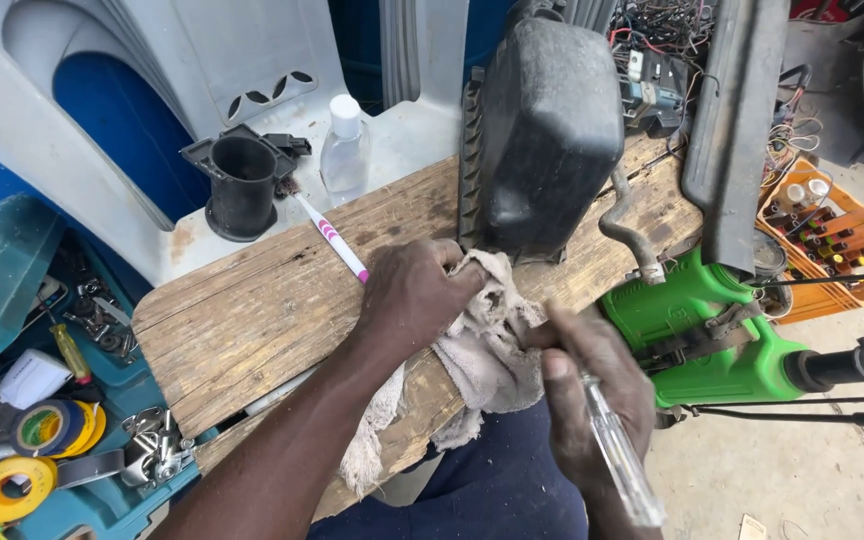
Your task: The person holds a black mechanical part on a wooden workbench and repeatedly wipes its surface with a white cloth. The person rotates the part to access different sides and continues wiping throughout the clip.
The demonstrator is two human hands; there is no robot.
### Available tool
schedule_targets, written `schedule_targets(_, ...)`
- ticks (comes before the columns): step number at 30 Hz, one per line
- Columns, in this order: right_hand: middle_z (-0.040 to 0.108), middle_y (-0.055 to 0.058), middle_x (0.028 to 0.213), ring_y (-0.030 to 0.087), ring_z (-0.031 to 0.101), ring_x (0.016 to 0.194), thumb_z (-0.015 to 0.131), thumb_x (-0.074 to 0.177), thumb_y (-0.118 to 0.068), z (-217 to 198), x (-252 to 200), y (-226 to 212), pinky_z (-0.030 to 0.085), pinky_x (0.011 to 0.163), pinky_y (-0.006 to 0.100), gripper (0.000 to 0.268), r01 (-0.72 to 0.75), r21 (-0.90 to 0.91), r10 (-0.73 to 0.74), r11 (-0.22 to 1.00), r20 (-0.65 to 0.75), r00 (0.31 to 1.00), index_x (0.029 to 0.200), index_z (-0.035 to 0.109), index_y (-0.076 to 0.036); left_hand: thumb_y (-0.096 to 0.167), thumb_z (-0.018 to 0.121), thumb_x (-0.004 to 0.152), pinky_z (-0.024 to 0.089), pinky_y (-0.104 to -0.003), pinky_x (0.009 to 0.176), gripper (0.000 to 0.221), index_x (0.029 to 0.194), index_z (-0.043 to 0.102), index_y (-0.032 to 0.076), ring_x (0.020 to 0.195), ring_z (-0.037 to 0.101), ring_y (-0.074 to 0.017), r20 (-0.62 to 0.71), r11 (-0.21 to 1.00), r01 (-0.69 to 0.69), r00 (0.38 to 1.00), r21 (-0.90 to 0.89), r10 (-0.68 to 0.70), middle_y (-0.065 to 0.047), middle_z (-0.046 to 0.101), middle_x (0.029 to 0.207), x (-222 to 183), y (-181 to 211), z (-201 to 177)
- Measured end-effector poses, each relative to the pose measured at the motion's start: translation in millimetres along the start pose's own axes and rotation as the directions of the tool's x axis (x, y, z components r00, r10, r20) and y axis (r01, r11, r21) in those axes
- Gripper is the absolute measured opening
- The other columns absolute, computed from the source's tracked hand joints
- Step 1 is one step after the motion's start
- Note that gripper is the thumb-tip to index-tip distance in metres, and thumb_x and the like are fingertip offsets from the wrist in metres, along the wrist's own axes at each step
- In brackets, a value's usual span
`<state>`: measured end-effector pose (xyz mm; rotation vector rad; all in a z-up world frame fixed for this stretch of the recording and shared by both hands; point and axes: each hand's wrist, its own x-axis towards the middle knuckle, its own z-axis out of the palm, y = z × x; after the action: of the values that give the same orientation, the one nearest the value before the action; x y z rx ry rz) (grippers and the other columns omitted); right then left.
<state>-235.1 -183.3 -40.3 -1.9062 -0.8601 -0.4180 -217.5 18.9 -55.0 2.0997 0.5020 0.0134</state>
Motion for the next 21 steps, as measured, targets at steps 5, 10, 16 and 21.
schedule_targets(5, 0.080, 0.011, 0.103, 0.021, 0.078, 0.098, 0.057, 0.103, -0.035, 11.3, 9.8, 15.3, 0.062, 0.086, 0.032, 0.042, -0.111, -0.134, 0.126, 0.985, 0.112, 0.986, 0.126, 0.077, -0.005, 0.037, 0.068, 0.093, 0.049, -0.047, 0.090, 0.019, 0.107, 0.076, 0.027, 0.077, 0.071, -0.0199, -0.031, 0.992, -0.099, 0.994, 0.078, 0.102, 0.002, 0.079, 0.082, 3.6, -1.1, 5.6)
schedule_targets(10, 0.081, 0.004, 0.094, 0.015, 0.077, 0.082, 0.057, 0.106, -0.032, 9.1, 5.1, 15.9, 0.058, 0.075, 0.028, 0.033, -0.050, -0.101, 0.059, 0.994, 0.085, 0.995, 0.120, 0.079, -0.012, 0.038, 0.057, 0.089, 0.036, -0.043, 0.058, 0.042, 0.056, 0.039, 0.018, 0.051, 0.035, -0.0163, -0.041, 0.926, -0.355, 0.931, 0.127, 0.363, 0.003, 0.038, 0.051, 5.5, -11.5, 6.0)
schedule_targets(16, 0.086, -0.008, 0.086, 0.012, 0.082, 0.084, 0.071, 0.092, -0.034, 14.1, 1.1, 36.1, 0.059, 0.076, 0.031, 0.023, -0.334, -0.224, 0.346, 0.916, 0.016, 0.938, 0.109, 0.067, -0.019, 0.046, 0.052, 0.099, 0.047, -0.059, 0.072, 0.034, 0.092, 0.064, 0.015, 0.085, 0.070, -0.0457, 0.060, 0.966, -0.214, 0.977, 0.146, 0.207, -0.017, 0.077, 0.090, 14.9, -10.3, 17.0)
schedule_targets(21, 0.081, 0.000, 0.098, 0.015, 0.076, 0.091, 0.074, 0.092, -0.021, 25.2, 21.2, 30.1, 0.056, 0.085, 0.031, 0.012, -0.211, -0.234, 0.224, 0.949, 0.028, 0.974, 0.102, 0.078, -0.016, 0.030, 0.060, 0.083, 0.049, -0.057, 0.075, 0.017, 0.094, 0.069, 0.019, 0.082, 0.072, -0.0420, -0.219, 0.990, -0.135, 0.965, 0.047, 0.142, -0.012, 0.077, 0.077, 26.4, -22.0, 27.8)
